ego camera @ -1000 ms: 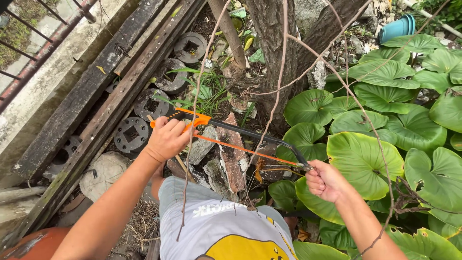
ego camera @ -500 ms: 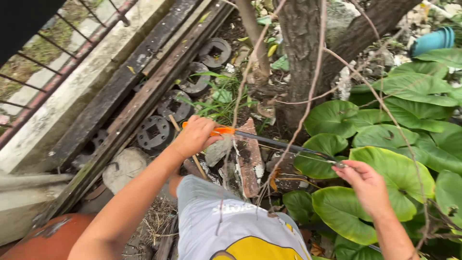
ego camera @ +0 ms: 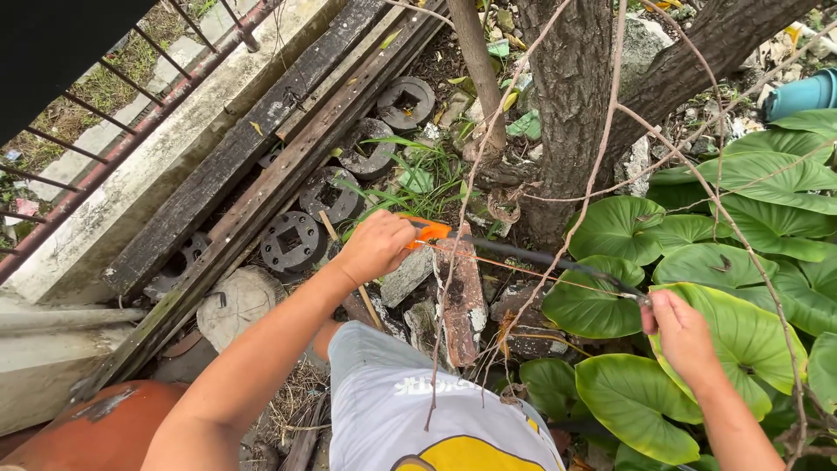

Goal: Attempting to cut a small tree branch with a hacksaw.

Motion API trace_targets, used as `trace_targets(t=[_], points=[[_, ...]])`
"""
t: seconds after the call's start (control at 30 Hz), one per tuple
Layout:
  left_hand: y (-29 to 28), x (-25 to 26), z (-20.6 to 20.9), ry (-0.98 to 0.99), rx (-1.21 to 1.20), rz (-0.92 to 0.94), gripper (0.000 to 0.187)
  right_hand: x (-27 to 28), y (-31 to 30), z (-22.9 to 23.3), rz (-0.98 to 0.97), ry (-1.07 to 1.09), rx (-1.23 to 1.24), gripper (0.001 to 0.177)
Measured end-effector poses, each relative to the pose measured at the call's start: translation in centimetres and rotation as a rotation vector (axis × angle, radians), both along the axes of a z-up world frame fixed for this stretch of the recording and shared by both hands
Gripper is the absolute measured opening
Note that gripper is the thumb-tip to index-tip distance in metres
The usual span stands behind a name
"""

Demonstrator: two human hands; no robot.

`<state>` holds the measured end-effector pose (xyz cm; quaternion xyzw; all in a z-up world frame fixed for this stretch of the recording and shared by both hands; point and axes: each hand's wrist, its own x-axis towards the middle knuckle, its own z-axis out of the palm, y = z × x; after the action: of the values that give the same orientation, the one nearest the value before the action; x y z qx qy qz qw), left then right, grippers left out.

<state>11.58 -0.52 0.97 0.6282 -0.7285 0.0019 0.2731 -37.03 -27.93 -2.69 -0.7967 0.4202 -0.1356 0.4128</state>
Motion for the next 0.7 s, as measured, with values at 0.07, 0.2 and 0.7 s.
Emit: trace_targets(t=[0.07,0.2,0.7], points=[[-0.2,0.0,-0.1,-0.107,-0.064,0.047,0.017,-1.0,-1.2,-3.3,-0.184,-0.241,0.501,0.038],[-0.4,0.8,0.3,-0.213,-0.177,0.024,0.017,-2.5,-0.8,-6.4,-0.388,-0.287,1.347,0.045],[0.5,1.5,-1.9,0.328,0.444,-0.012,0.038,-0.2,5.0,2.0,-0.111,-0.160,0.395,0.031]])
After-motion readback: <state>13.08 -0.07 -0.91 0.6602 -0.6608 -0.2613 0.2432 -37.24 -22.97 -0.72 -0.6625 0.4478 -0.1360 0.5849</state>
